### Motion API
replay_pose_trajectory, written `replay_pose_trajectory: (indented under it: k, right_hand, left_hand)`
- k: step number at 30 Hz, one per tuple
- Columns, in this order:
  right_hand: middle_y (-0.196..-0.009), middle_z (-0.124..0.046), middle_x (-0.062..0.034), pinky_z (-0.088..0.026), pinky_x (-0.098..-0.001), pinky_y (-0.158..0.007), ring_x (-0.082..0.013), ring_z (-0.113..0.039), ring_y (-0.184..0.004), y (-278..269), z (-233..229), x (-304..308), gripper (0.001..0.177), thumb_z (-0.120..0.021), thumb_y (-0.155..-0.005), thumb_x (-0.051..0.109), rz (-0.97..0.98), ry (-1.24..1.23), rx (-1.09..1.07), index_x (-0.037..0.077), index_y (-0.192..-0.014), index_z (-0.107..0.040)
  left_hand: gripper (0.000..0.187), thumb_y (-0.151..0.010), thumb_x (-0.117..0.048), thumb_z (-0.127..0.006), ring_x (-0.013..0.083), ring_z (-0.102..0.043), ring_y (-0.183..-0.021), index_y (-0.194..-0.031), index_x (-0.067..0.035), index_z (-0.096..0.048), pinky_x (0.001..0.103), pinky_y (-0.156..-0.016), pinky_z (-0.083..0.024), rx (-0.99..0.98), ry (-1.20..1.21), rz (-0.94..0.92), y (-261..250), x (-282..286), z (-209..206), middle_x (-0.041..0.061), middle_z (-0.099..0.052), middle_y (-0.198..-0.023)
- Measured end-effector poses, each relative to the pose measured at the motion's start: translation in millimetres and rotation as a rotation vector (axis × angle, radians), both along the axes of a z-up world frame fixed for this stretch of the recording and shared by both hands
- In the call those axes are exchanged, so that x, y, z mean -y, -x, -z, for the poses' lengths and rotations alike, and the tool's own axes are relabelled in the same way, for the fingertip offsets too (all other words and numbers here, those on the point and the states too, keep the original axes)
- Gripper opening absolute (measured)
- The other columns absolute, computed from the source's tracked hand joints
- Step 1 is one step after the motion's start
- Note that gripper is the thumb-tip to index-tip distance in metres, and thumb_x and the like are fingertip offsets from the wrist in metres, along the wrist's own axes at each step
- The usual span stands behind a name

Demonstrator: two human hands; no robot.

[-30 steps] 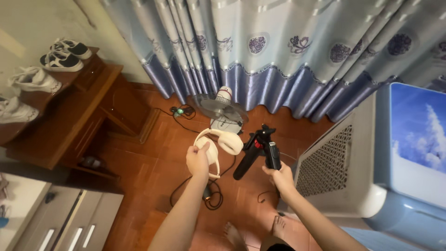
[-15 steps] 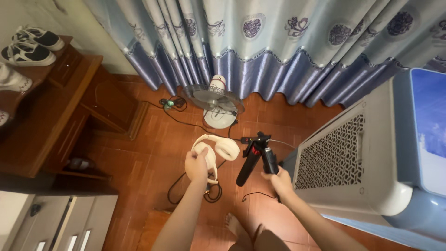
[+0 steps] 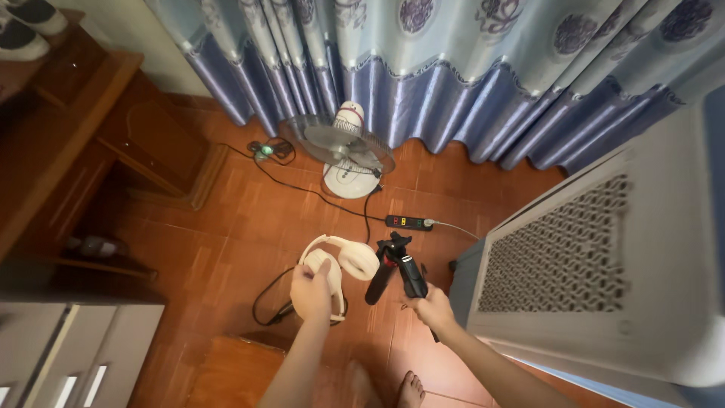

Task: The person plugs a charging cable into a white charging case, opens the case to reveal earbuds, then closes it and places it on the floor. They then pick up a tripod and headphones, move them to another area, and later sit on the floor to sort through a box of tangled cables.

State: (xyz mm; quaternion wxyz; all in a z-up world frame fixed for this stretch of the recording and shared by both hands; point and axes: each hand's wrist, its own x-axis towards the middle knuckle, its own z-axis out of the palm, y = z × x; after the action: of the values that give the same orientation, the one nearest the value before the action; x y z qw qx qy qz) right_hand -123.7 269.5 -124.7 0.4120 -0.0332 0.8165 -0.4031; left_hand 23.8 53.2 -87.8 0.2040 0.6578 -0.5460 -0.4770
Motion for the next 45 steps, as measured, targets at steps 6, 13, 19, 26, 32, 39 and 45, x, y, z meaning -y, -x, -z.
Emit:
replay_pose_trajectory:
  k: [6,13,19,26,32,39,45]
  right_hand:
    - [-0.058,-0.058,-0.0015,-0.041,-0.0299,-0.042,-0.0117,-0.065,-0.046,-1.8,60.3,14.9,0.018,-0.076,-0.080,0.015,0.029,0.033,0.071,0.007,-0.090,-0.064]
    - [-0.057,-0.043,0.0009,-0.027,-0.0301,-0.040,-0.0099,-0.037,-0.042,28.7,190.2,18.8,0.013,-0.070,-0.084,0.004,-0.028,0.124,0.331,0.005,-0.092,-0.059]
    - [-0.059,-0.051,0.0009,-0.034,-0.0300,-0.042,-0.0100,-0.046,-0.045,68.1,357.6,17.2,0.009,-0.066,-0.084,0.006,-0.154,0.028,0.248,0.003,-0.092,-0.067]
    - [-0.057,-0.049,-0.0024,-0.033,-0.0325,-0.042,-0.0141,-0.044,-0.043,107.3,489.0,23.7,0.017,-0.075,-0.084,0.008,-0.077,0.034,0.265,0.005,-0.082,-0.058]
    - [-0.057,-0.046,-0.0023,-0.030,-0.0321,-0.040,-0.0142,-0.041,-0.042,159.8,537.2,44.0,0.017,-0.073,-0.083,0.008,0.039,0.114,0.307,0.007,-0.084,-0.056]
    - [-0.058,-0.050,-0.0055,-0.033,-0.0341,-0.041,-0.0171,-0.045,-0.043,185.7,616.8,48.7,0.023,-0.073,-0.082,0.012,0.091,0.120,0.284,0.005,-0.074,-0.052]
    - [-0.069,-0.068,-0.0092,-0.048,-0.0367,-0.062,-0.0214,-0.065,-0.062,170.0,668.5,61.6,0.024,-0.076,-0.080,0.027,-0.006,-0.131,-0.054,0.004,-0.087,-0.071]
  left_hand:
    - [0.043,-0.080,-0.044,-0.080,0.0270,-0.062,-0.071,-0.084,-0.006,-0.058,0.043,-0.070,-0.050,0.030,-0.017,0.001,1.4,1.0,75.9,0.009,-0.067,-0.077]
    - [0.042,-0.084,-0.042,-0.077,0.0297,-0.062,-0.070,-0.084,-0.007,-0.055,0.044,-0.070,-0.049,0.127,0.044,0.029,8.7,11.8,186.8,0.010,-0.065,-0.075]
    - [0.040,-0.084,-0.043,-0.077,0.0304,-0.063,-0.071,-0.084,-0.008,-0.055,0.045,-0.070,-0.049,0.126,0.100,0.055,29.4,17.9,301.4,0.008,-0.067,-0.075]
    - [0.042,-0.083,-0.043,-0.078,0.0331,-0.064,-0.073,-0.084,-0.008,-0.056,0.046,-0.071,-0.050,0.084,0.096,0.024,63.8,7.4,433.2,0.010,-0.067,-0.075]
    - [0.039,-0.083,-0.042,-0.078,0.0328,-0.066,-0.076,-0.088,-0.009,-0.058,0.046,-0.072,-0.050,0.040,0.089,-0.008,85.3,1.6,513.2,0.010,-0.070,-0.079]
    - [0.038,-0.081,-0.042,-0.077,0.0317,-0.069,-0.076,-0.088,-0.009,-0.059,0.046,-0.073,-0.051,-0.026,0.083,0.008,93.8,-12.5,555.9,0.009,-0.072,-0.079]
    - [0.040,-0.083,-0.043,-0.078,0.0334,-0.067,-0.075,-0.086,-0.007,-0.059,0.047,-0.073,-0.050,0.094,0.097,0.130,96.2,-20.9,572.3,0.011,-0.070,-0.078]
